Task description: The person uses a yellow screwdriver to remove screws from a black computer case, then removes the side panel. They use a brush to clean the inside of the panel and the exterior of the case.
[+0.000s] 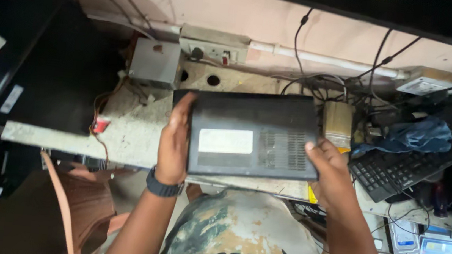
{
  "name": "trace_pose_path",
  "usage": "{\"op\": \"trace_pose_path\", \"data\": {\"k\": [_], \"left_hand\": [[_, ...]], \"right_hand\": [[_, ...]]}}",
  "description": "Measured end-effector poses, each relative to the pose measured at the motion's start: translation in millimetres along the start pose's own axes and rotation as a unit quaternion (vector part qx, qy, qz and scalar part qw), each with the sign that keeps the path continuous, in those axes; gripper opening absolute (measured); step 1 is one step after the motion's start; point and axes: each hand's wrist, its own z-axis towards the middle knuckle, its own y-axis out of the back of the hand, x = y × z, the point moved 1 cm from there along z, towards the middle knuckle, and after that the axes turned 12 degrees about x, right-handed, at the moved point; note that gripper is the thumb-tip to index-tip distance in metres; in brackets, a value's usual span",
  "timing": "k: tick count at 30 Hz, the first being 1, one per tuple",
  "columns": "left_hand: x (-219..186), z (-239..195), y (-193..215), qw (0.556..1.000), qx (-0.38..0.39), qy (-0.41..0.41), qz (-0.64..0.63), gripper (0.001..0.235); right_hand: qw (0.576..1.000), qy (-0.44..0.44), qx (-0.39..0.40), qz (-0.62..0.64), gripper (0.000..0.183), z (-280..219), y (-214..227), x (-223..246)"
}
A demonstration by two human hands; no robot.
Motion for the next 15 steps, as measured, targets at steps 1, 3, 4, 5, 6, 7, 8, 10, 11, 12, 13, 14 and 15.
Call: {"op": "trace_pose_path", "data": {"k": [1, 3, 4, 5, 6, 7, 8, 10, 11, 12, 13, 14, 15], "left_hand": [[-1, 1, -2, 1.0, 0.003, 0.016, 0.014, 0.072], [-6, 5, -8, 0.998, 0.011, 0.042, 0.042, 0.073], [-12, 7, -11, 0.999, 0.016, 0.031, 0.029, 0.074], [-19, 8, -13, 0.999, 0.022, 0.021, 0.017, 0.076], [-26, 8, -16, 1.0, 0.028, 0.012, 0.006, 0.078], [-34, 6, -18, 0.999, 0.034, -0.015, 0.026, 0.08], [-42, 5, -20, 0.997, 0.04, -0.041, 0.046, 0.083], [-56, 1, -22, 0.992, 0.043, -0.076, 0.088, 0.089], [-64, 1, -21, 0.989, 0.038, -0.089, 0.112, 0.092], [-70, 0, -21, 0.985, 0.034, -0.101, 0.136, 0.094], [-76, 0, -21, 0.986, 0.024, -0.106, 0.124, 0.095], [-81, -2, -20, 0.987, 0.015, -0.112, 0.113, 0.095], [-86, -3, -18, 0.988, 0.005, -0.119, 0.102, 0.096]], "right_hand": [[1.0, 0.004, 0.008, 0.012, 0.042, -2, 2, -2], [0.999, 0.015, 0.028, 0.035, 0.043, -2, 3, 2], [0.999, 0.021, 0.029, 0.037, 0.043, -1, 2, 7], [0.998, 0.026, 0.028, 0.041, 0.043, -2, -1, 11], [0.998, 0.031, 0.027, 0.045, 0.042, -3, -5, 15], [0.997, 0.057, 0.036, 0.034, 0.043, -5, -9, 21], [0.995, 0.083, 0.046, 0.024, 0.045, -6, -13, 28], [0.989, 0.127, 0.078, 0.005, 0.048, -10, -21, 43], [0.984, 0.146, 0.105, -0.004, 0.051, -9, -26, 50], [0.977, 0.166, 0.132, -0.012, 0.053, -9, -32, 57], [0.976, 0.171, 0.13, -0.02, 0.056, -7, -38, 62], [0.975, 0.177, 0.129, -0.029, 0.059, -6, -46, 66], [0.974, 0.183, 0.129, -0.037, 0.063, -6, -53, 69]]}}
